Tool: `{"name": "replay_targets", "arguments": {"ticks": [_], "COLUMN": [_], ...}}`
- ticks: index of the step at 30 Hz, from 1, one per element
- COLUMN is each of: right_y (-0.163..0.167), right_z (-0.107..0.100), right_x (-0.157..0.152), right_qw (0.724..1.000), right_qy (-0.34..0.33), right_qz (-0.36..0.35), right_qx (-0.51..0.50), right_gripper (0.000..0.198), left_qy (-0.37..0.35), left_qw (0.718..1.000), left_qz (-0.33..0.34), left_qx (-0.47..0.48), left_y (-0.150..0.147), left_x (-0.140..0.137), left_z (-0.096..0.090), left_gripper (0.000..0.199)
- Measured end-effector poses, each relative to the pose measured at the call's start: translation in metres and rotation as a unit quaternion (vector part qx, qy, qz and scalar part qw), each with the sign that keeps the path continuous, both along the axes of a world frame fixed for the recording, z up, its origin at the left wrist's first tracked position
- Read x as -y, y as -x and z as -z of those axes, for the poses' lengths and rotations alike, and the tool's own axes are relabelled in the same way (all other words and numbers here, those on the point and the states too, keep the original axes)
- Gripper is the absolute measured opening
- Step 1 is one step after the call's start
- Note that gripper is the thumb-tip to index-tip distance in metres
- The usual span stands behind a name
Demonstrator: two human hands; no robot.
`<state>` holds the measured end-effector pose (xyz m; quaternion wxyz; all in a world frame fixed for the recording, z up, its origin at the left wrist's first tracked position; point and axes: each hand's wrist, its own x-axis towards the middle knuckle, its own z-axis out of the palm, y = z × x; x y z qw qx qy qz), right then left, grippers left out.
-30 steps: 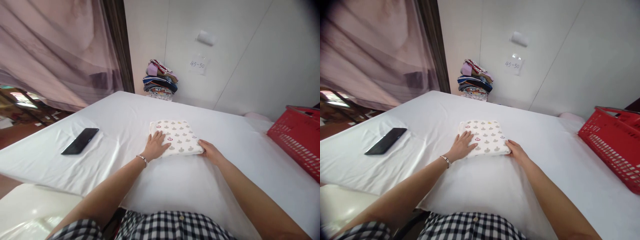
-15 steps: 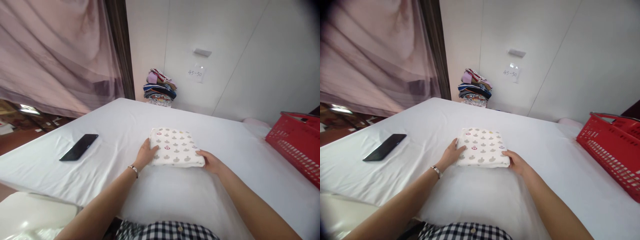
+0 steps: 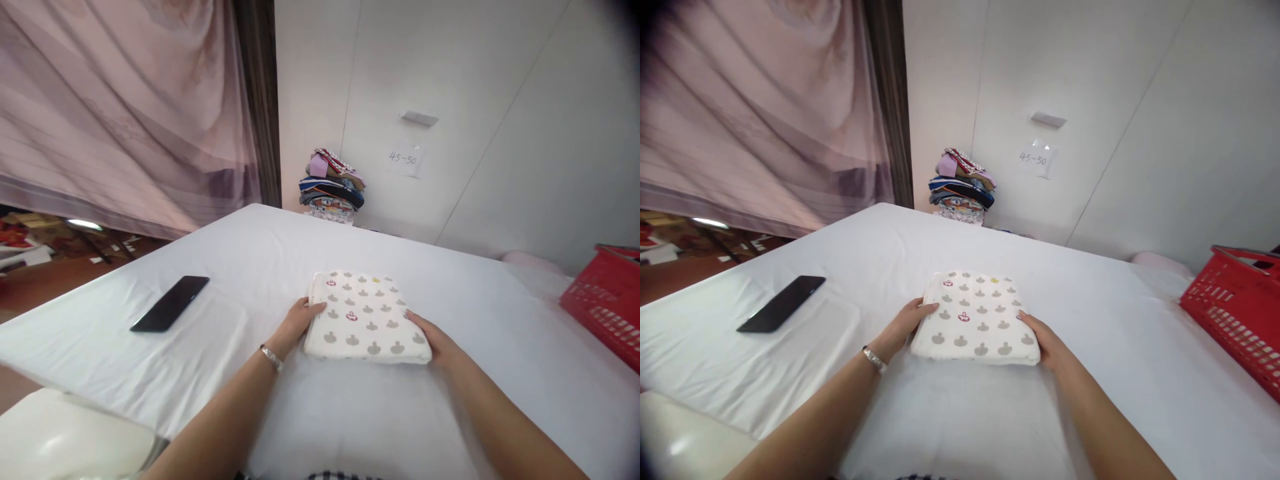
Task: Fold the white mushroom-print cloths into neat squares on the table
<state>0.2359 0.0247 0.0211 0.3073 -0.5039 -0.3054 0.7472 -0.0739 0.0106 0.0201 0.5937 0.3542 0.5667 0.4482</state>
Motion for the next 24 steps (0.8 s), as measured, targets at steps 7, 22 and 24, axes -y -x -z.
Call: {"name": "replay_targets", "arguments": {"ticks": [7, 22, 24], "right_y": [0.004, 0.009, 0.009], "right_z": [-0.003, -0.036, -0.033], "right_x": [0.0, 0.003, 0.004], "right_qw": [0.995, 0.942, 0.931], "right_qy": [-0.088, -0.213, -0.218], "right_qz": [-0.027, -0.036, -0.042], "right_qx": [0.044, 0.257, 0.291], "right_gripper": [0.053, 0.051, 0.053], "left_qy": [-0.021, -0.128, -0.127], "left_qw": [0.999, 0.989, 0.989], "left_qz": [-0.021, 0.009, 0.004], "left_qx": [0.022, -0.067, -0.073], "left_y": [0.002, -0.019, -0.019], "left_x": [-0.003, 0.015, 0.015], "left_z": [0.018, 0.008, 0.008], "left_gripper": [0.054, 0.061, 0.062]}}
